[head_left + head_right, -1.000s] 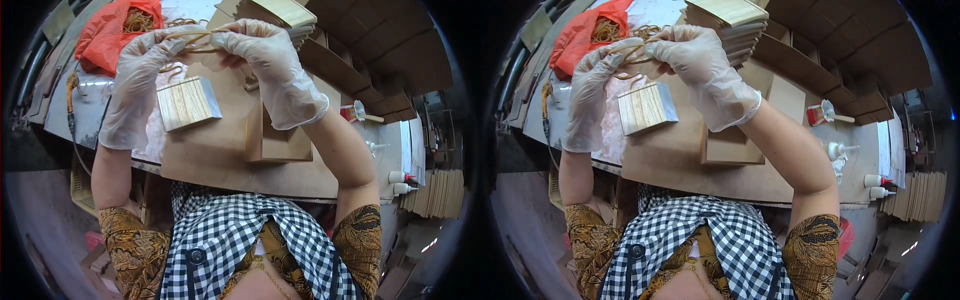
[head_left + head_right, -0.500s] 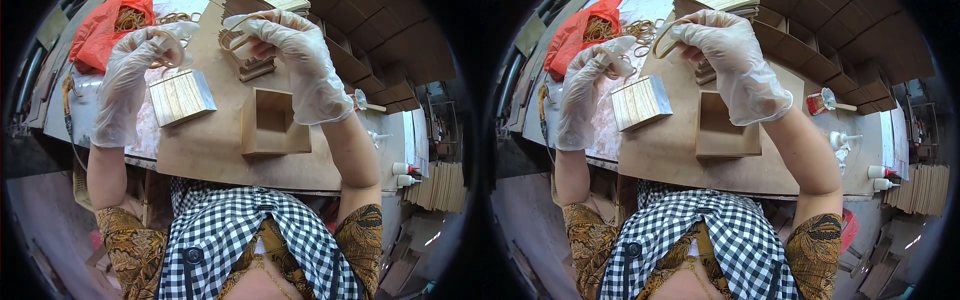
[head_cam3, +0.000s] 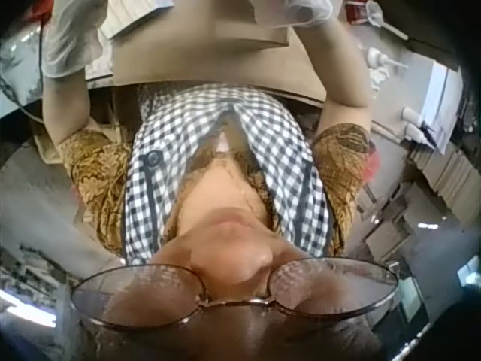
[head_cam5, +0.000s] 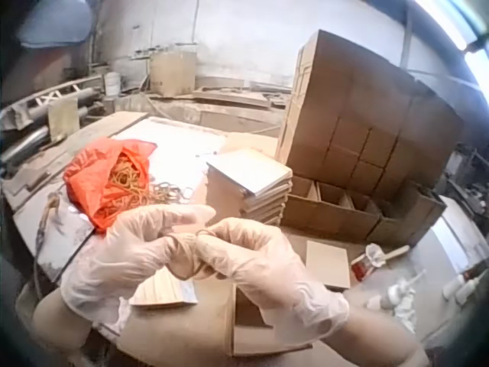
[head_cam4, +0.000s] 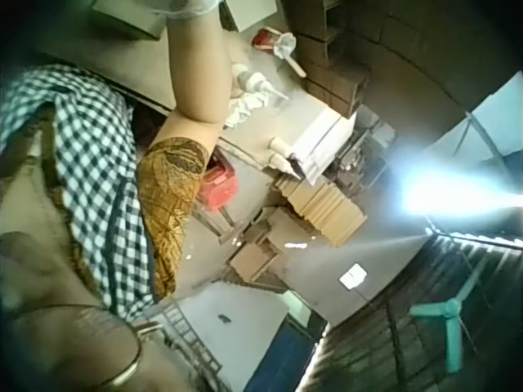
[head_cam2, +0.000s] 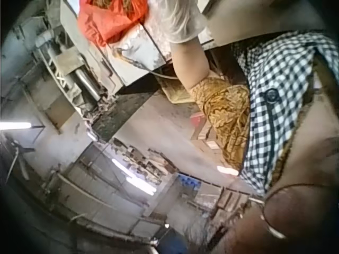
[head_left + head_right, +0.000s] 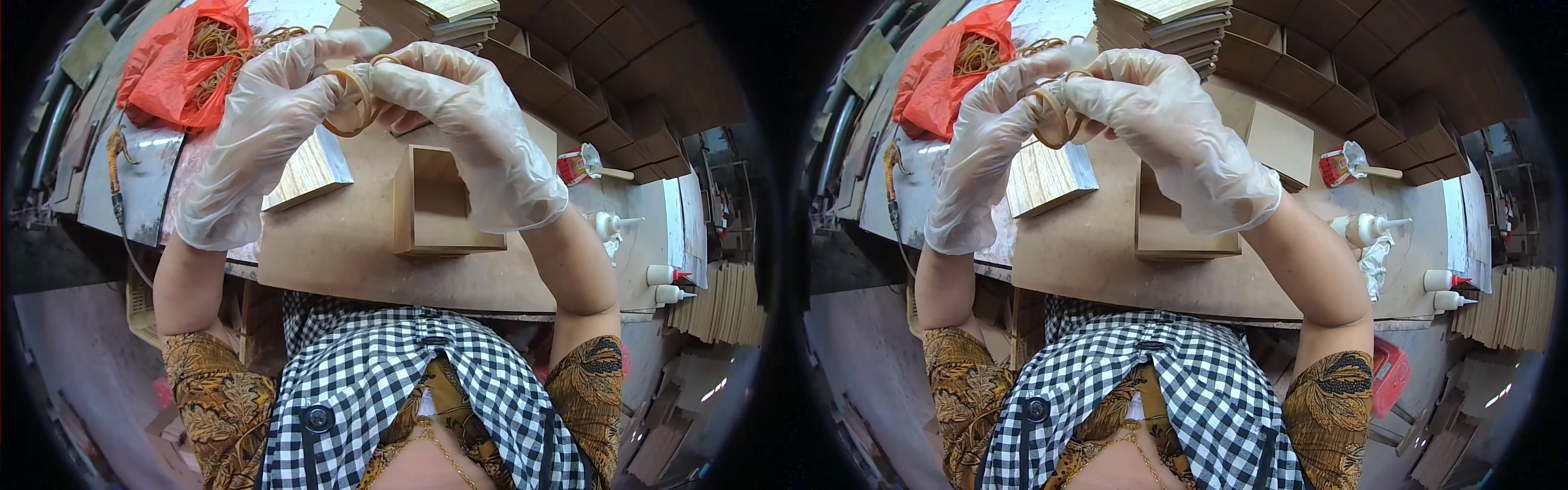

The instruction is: The person assembles small cardboard boxes by folding flat pieces into shape, inserting a wooden insert, and securing the structure with rubber bands. The person repeats this process for multiple units, stacking completed boxes on the table.

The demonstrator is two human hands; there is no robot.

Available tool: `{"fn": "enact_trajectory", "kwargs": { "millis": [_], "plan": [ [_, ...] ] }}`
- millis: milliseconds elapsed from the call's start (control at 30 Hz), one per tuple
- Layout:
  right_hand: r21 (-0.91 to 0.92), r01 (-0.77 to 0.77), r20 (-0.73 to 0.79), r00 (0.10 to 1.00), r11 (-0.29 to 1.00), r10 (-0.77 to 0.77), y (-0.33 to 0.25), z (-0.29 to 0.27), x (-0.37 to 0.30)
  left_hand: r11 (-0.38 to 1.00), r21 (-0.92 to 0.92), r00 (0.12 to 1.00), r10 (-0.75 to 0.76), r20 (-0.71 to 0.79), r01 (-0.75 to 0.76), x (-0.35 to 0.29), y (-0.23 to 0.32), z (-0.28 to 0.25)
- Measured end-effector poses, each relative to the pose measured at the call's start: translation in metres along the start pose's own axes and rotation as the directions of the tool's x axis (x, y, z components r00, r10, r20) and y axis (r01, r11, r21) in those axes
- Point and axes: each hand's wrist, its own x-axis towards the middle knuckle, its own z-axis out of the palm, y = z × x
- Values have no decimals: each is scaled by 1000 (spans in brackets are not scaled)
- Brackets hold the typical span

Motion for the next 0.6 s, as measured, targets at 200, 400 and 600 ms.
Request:
{"fn": "enact_trajectory", "kwargs": {
  "millis": [200,400,600],
  "plan": [
    [99,-38,90,995,994,29,1,-26,-7,993,114,997,-50,55,43,4,0,7],
    [81,-24,23,999,996,22,-2,-28,-20,883,418,975,217,44,-215,4,-11,19],
    [71,65,-156,986,995,-54,-2,-37,-34,988,151,999,10,44,-16,4,0,20]
  ]
}}
